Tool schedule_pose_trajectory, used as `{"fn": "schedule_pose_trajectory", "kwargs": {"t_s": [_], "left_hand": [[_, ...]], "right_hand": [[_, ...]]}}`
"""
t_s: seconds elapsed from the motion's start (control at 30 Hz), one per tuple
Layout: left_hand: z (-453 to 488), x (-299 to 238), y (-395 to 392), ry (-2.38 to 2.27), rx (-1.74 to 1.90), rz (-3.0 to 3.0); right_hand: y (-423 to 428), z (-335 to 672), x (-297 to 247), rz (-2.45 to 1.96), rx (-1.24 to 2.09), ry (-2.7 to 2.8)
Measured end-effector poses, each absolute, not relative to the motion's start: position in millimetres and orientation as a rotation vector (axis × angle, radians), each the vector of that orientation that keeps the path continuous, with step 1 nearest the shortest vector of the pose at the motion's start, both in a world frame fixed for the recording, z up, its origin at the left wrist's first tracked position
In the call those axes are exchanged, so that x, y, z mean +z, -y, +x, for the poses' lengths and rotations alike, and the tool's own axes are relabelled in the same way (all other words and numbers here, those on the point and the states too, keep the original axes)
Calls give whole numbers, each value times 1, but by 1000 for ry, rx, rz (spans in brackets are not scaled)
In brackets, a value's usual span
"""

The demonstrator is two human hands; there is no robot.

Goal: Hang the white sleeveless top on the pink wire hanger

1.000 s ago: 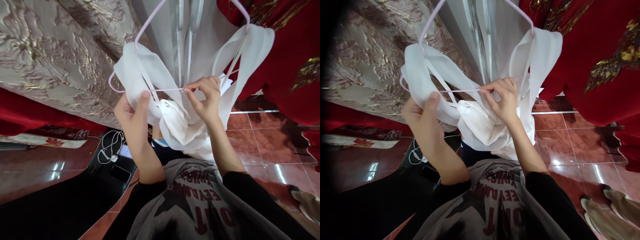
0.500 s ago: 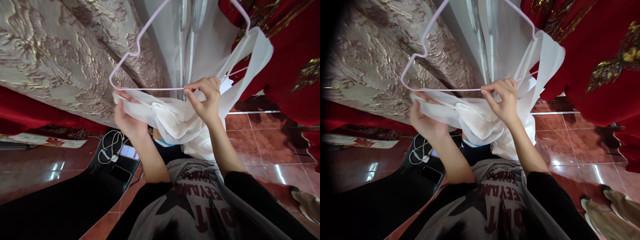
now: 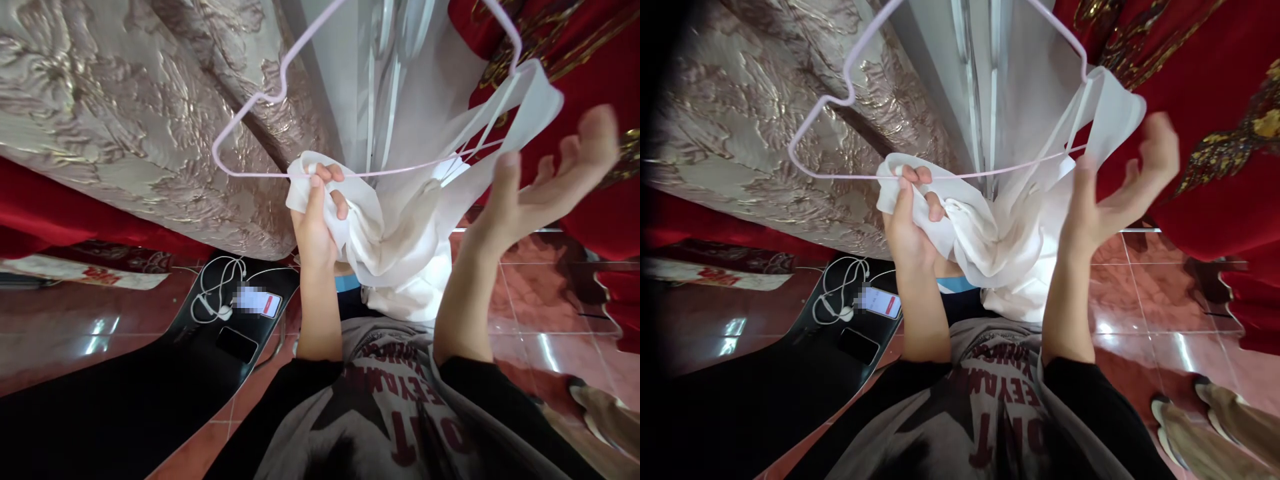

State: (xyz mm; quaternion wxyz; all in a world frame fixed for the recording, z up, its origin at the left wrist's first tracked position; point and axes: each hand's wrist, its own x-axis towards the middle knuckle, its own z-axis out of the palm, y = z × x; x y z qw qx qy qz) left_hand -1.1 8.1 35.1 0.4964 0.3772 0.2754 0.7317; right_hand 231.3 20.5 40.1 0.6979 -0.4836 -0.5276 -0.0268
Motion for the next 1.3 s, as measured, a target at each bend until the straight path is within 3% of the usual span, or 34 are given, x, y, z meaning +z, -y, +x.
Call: {"fn": "schedule_pose_trajectory", "kwargs": {"t_s": [0.03, 0.2, 0.47, 0.83, 1.3], "left_hand": [[-1, 34, -9, -686, 1765, 920], [1, 32, -11, -834, 1726, 950], [0, 36, -9, -956, 1723, 946], [1, 34, -10, -824, 1754, 981], [1, 39, -8, -824, 1729, 969]], "right_hand": [[-28, 245, 37, -1064, -90, 1107], [-56, 270, 27, -1110, 386, 1229], [-25, 243, 66, -1474, 222, 1479], [-29, 236, 112, -1519, 176, 1452], [-64, 249, 118, -1200, 209, 1254]]}}
